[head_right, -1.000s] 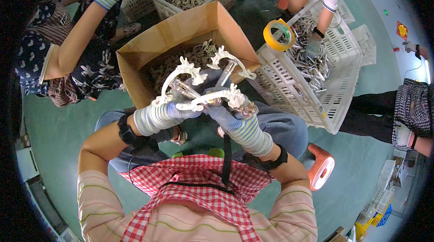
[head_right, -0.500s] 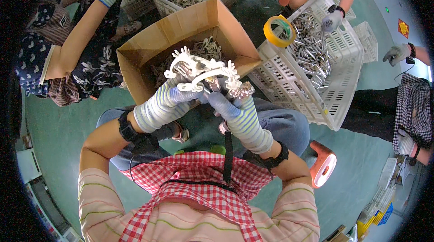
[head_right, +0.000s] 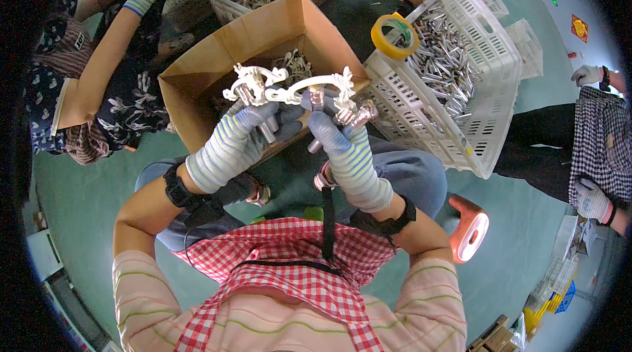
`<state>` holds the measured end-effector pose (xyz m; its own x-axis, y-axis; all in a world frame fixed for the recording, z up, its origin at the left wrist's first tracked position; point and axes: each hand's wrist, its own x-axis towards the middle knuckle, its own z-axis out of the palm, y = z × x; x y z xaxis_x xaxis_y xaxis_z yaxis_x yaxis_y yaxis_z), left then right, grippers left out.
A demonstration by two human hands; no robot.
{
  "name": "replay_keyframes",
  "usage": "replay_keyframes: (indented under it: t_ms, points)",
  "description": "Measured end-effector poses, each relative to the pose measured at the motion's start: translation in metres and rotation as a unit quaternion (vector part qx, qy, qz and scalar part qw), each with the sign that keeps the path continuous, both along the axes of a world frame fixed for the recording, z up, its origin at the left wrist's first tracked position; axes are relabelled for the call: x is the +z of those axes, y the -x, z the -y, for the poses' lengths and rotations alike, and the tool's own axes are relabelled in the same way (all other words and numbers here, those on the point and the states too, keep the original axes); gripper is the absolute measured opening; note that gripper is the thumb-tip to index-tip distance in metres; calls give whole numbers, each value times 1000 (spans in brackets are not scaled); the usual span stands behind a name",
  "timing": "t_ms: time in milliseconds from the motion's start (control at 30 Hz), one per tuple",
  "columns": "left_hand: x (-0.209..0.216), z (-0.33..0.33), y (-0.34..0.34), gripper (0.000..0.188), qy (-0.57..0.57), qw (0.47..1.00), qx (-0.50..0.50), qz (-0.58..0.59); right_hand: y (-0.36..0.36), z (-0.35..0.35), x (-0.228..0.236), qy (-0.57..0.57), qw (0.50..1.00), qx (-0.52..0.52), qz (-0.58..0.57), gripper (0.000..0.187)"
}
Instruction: The person assembles metal brackets by inserting small components into the main frame and fitting them together by hand.
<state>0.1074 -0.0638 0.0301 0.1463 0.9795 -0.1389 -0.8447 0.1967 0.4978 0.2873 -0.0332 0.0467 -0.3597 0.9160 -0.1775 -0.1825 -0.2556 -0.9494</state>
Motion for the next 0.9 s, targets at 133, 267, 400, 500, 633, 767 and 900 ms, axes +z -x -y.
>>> replay_keyframes:
  t_ms: [133, 267, 400, 500, 633, 767, 900]
  points:
    - [10, 6, -10, 25, 3, 998, -58, 2, 1, -3, -5, 3, 1000, 23, 9, 36]
    - [4, 7, -14, 35, 57, 997, -53, 15, 10, -2, -5, -22, 998, 40, -33, 38]
    - [-2, 9, -17, 36, 42, 994, -59, -88, 7, 3, 3, 26, 997, 30, -63, 35]
    - [-5, 13, -18, 34, 37, 984, -77, -159, 11, 3, -4, 26, 995, 40, -87, 31]
    - [0, 11, -17, 28, 31, 975, -74, -205, 13, 7, -8, -26, 995, 81, -47, 37]
    - [-3, 9, -18, 28, 48, 980, -22, -194, 8, 1, -1, -52, 991, 111, -57, 41]
    - [9, -3, -12, 31, 3, 983, 14, -183, 3, -5, -1, -75, 995, 71, -9, 36]
